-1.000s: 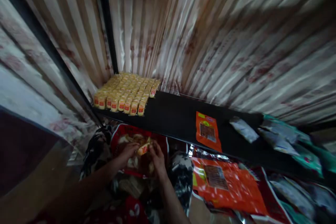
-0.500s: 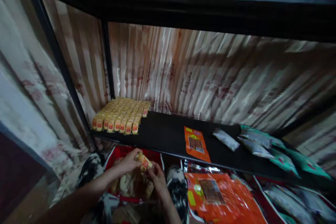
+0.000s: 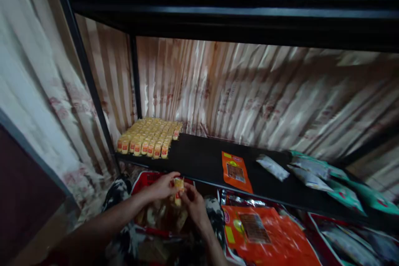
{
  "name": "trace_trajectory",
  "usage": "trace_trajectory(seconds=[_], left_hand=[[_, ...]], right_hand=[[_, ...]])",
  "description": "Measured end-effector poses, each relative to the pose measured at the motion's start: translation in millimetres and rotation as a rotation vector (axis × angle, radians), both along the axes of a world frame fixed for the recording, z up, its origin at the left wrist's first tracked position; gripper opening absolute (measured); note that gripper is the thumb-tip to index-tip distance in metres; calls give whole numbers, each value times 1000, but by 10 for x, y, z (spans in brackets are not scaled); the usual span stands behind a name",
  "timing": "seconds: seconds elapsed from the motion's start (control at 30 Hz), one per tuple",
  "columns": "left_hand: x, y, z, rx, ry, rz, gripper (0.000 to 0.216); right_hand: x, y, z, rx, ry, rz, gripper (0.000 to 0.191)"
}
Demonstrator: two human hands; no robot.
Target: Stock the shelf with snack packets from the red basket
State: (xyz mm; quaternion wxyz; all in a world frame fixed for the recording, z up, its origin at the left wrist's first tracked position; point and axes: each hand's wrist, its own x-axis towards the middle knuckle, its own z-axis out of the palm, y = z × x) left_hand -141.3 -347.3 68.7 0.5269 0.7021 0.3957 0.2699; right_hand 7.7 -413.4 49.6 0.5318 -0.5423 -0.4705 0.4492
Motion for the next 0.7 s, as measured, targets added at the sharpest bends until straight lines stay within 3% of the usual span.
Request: trace_trajectory(seconds=[0.3, 0.53, 0.7], left_hand=[[140, 449, -42, 79, 20, 196, 36], [373, 695, -35, 147, 57, 425, 42], [625, 851, -135, 173, -40, 400, 32]], right_hand=[[26, 564, 78, -45, 7, -3, 42], [165, 1188, -155, 12, 52, -174, 39], [266, 1694, -344, 13, -14, -296, 34]])
